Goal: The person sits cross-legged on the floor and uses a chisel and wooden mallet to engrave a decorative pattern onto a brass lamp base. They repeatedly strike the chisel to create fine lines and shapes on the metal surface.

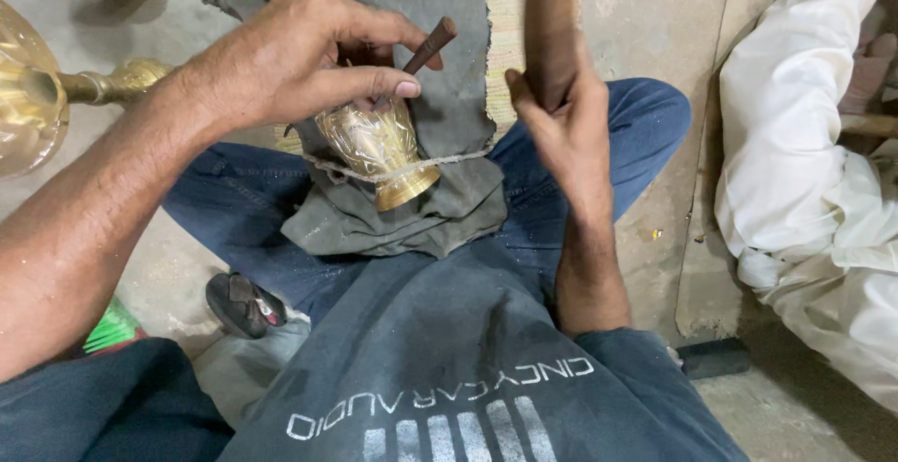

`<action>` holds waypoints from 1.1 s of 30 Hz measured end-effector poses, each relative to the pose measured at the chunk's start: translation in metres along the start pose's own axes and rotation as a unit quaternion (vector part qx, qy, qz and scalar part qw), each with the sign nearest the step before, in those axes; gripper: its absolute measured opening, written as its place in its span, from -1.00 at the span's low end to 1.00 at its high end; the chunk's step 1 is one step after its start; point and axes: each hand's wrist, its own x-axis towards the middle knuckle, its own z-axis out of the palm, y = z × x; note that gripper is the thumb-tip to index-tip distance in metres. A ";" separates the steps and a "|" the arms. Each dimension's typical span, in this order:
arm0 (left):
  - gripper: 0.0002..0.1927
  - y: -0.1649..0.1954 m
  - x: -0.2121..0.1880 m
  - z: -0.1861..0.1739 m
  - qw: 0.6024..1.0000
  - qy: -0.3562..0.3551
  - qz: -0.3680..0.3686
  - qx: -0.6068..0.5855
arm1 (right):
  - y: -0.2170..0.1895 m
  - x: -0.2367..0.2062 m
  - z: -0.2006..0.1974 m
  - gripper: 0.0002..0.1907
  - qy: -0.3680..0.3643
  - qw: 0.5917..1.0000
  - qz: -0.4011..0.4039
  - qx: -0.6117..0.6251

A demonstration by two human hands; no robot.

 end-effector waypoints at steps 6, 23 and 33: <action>-0.61 0.001 -0.001 -0.001 1.000 -0.006 0.004 -0.026 | -0.003 0.000 0.002 -0.69 -0.017 1.000 -0.016 -0.018; -0.60 -0.002 -0.002 -0.002 1.000 0.004 0.006 -0.026 | 0.005 -0.002 0.003 -0.70 -0.005 0.989 -0.079 -0.123; -0.60 0.003 0.000 -0.003 1.000 0.000 -0.004 -0.008 | -0.012 0.002 0.000 -0.66 0.005 0.995 -0.073 -0.061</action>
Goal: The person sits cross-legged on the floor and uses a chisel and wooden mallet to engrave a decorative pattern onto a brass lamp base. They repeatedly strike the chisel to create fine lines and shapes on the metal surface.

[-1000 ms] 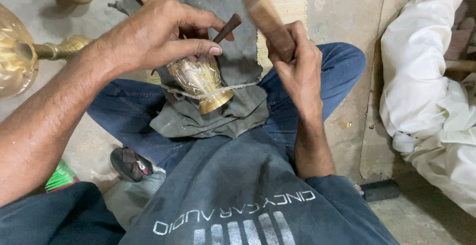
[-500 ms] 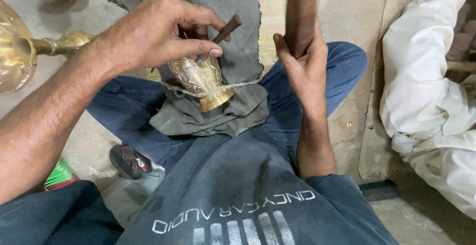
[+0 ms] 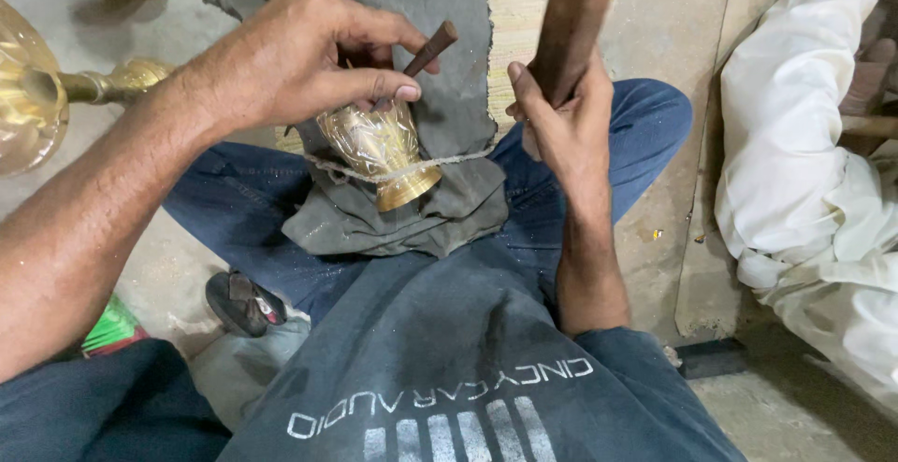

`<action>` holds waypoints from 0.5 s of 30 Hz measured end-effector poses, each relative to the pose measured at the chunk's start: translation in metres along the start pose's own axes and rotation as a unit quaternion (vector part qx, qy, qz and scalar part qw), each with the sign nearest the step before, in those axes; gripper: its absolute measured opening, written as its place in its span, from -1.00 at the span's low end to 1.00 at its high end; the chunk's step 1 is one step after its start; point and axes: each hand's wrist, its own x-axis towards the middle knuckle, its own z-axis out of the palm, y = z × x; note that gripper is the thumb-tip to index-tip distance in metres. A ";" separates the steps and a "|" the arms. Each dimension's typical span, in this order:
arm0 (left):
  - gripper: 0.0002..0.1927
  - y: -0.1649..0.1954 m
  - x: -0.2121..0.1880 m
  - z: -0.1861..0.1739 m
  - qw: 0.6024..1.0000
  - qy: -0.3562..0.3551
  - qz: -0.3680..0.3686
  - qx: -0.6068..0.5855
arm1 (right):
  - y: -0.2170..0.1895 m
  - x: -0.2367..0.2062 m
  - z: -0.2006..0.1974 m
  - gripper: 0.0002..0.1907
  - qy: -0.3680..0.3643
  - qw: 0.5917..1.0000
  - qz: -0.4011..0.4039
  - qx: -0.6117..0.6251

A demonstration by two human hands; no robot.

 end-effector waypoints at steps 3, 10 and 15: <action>-0.62 -0.001 -0.001 -0.001 0.999 0.017 0.041 0.014 | -0.001 0.002 0.000 -0.69 -0.024 0.986 -0.046 -0.157; -0.61 -0.001 0.000 -0.002 1.000 0.009 0.018 0.018 | 0.003 0.001 -0.006 -0.70 -0.026 0.989 -0.052 -0.133; -0.60 0.001 -0.001 -0.001 0.999 0.006 0.015 0.031 | 0.002 0.000 -0.010 -0.68 -0.059 0.991 -0.055 -0.107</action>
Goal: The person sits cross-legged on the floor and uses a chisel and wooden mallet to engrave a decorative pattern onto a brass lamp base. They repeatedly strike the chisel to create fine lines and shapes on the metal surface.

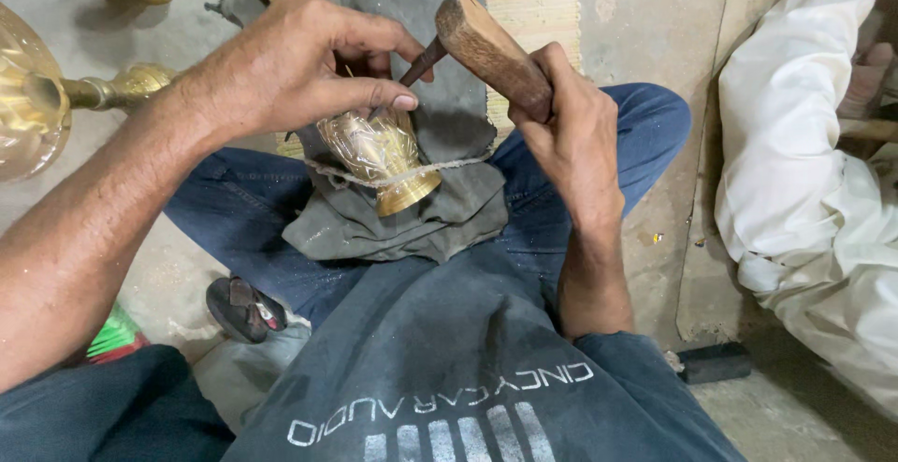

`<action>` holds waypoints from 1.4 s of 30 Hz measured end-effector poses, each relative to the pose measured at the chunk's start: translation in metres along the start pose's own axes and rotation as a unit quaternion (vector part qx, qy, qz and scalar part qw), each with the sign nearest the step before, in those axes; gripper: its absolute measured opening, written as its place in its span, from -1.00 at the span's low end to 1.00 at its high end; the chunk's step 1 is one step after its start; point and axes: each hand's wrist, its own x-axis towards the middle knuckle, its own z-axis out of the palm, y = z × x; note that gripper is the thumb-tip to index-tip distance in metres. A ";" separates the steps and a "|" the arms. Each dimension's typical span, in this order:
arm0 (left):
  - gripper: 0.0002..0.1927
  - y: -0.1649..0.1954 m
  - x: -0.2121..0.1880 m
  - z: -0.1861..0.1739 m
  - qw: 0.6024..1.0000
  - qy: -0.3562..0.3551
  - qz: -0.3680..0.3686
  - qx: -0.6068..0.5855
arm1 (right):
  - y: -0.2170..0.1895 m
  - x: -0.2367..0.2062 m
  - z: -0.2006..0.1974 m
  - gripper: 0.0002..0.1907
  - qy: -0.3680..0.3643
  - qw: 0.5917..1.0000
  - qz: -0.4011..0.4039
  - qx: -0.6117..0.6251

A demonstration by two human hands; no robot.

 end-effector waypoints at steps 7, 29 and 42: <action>-0.61 -0.004 0.000 0.004 0.998 0.003 0.003 -0.056 | 0.003 0.003 0.009 -0.70 0.035 0.998 0.033 0.034; -0.59 -0.004 0.001 -0.001 0.998 0.003 0.004 -0.063 | 0.002 0.007 0.004 -0.72 0.011 0.999 -0.007 -0.035; -0.57 -0.003 0.002 0.000 1.000 -0.002 -0.021 -0.008 | 0.010 0.007 0.006 -0.63 0.019 1.000 -0.016 -0.004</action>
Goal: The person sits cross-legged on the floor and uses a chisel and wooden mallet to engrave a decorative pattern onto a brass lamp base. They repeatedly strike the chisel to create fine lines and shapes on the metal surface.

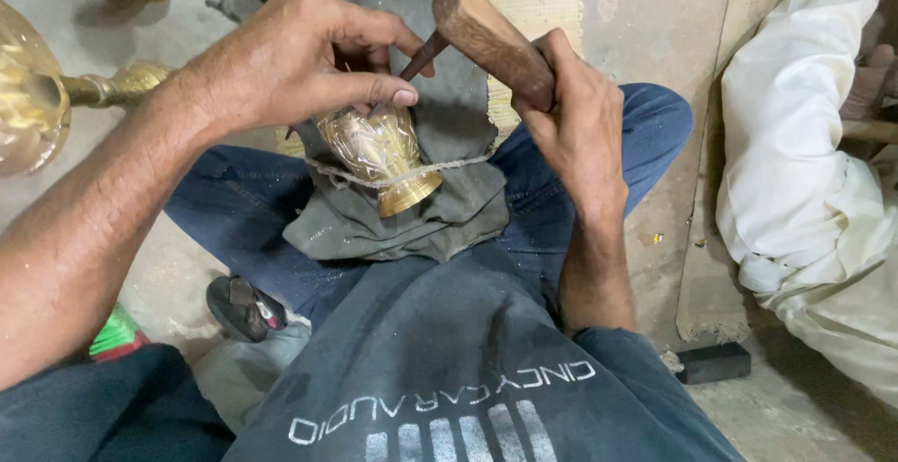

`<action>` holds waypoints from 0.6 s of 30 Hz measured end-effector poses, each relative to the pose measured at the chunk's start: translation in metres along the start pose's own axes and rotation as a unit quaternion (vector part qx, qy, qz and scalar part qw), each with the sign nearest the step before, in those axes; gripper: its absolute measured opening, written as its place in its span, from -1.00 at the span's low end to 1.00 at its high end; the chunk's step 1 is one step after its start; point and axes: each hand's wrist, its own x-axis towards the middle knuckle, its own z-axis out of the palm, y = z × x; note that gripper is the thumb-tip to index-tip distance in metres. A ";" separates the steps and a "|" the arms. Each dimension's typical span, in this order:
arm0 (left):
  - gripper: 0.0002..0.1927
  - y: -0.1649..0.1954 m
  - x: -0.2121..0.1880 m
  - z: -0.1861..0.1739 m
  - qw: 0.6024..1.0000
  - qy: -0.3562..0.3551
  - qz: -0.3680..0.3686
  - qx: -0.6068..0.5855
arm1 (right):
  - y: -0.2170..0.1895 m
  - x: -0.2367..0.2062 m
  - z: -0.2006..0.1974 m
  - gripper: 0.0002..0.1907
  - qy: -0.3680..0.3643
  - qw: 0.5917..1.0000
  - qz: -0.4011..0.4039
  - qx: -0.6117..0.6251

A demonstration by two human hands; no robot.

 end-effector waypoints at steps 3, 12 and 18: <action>-0.60 0.002 0.001 0.000 0.999 0.009 0.024 -0.036 | -0.003 -0.001 -0.001 -0.65 0.012 0.999 0.043 -0.002; -0.59 -0.010 0.000 0.002 0.999 0.003 0.004 -0.051 | -0.013 0.008 0.003 -0.67 0.018 0.984 0.105 0.144; -0.63 -0.009 0.001 0.002 0.997 -0.005 -0.005 -0.073 | -0.017 0.013 -0.002 -0.63 0.035 0.991 0.092 0.093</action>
